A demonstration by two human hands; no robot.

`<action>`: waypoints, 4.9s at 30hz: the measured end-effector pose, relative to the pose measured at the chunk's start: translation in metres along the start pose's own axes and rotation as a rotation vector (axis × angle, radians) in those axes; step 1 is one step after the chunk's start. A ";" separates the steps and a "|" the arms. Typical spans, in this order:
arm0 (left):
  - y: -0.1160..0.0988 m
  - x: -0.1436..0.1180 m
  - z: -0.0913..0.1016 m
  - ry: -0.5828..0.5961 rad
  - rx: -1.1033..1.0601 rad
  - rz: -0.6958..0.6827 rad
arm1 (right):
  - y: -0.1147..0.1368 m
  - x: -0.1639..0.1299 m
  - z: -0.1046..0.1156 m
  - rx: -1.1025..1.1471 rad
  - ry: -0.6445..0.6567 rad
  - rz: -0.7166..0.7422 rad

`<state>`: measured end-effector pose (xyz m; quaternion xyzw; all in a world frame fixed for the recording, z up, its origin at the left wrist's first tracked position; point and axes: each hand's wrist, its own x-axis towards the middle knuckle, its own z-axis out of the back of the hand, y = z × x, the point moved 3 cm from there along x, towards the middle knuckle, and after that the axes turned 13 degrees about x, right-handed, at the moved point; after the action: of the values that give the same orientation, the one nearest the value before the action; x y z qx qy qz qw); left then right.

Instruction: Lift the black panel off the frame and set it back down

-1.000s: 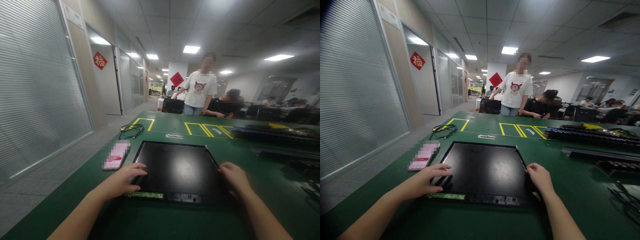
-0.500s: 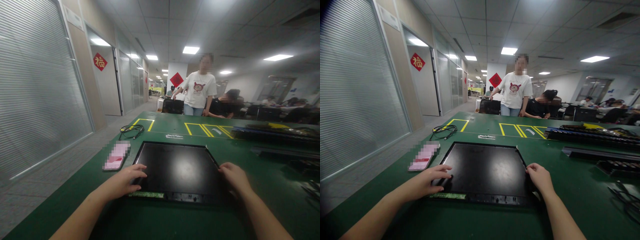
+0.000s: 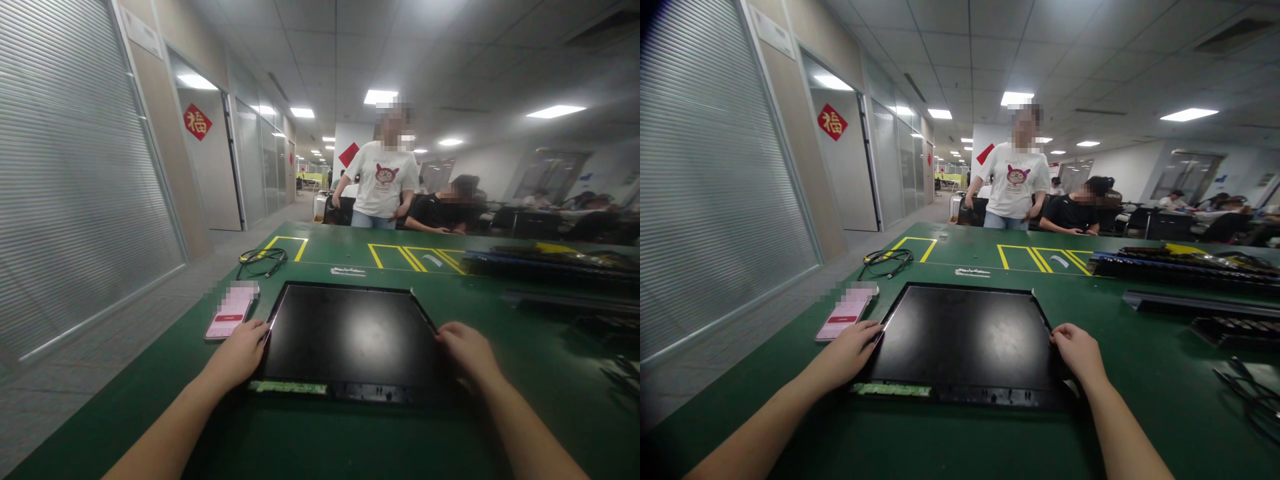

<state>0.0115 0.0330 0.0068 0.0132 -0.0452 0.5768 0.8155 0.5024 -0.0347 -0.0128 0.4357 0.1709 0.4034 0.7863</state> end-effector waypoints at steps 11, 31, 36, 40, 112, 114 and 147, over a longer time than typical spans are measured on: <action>-0.002 -0.001 0.004 -0.017 -0.032 0.010 | -0.004 0.001 0.000 0.039 0.003 0.013; 0.008 0.006 -0.012 -0.077 -0.043 0.090 | -0.003 0.001 0.000 0.041 -0.012 0.003; 0.013 0.010 -0.019 -0.061 0.036 0.080 | -0.013 0.007 0.004 -0.010 -0.027 -0.015; 0.013 0.011 -0.016 -0.058 -0.010 0.042 | -0.023 0.014 -0.002 -0.025 0.041 -0.027; 0.000 -0.005 0.009 0.006 -1.394 0.560 | -0.012 0.009 -0.011 -0.208 0.135 0.070; -0.001 -0.005 0.009 0.005 -1.391 0.549 | -0.011 0.009 -0.011 -0.212 0.147 0.062; -0.020 -0.014 0.031 -0.060 -1.668 0.266 | -0.017 0.010 -0.011 -0.120 0.126 0.004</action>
<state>0.0236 0.0108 0.0368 -0.5834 -0.4790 0.4449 0.4819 0.5099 -0.0257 -0.0324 0.3618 0.1947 0.4411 0.7978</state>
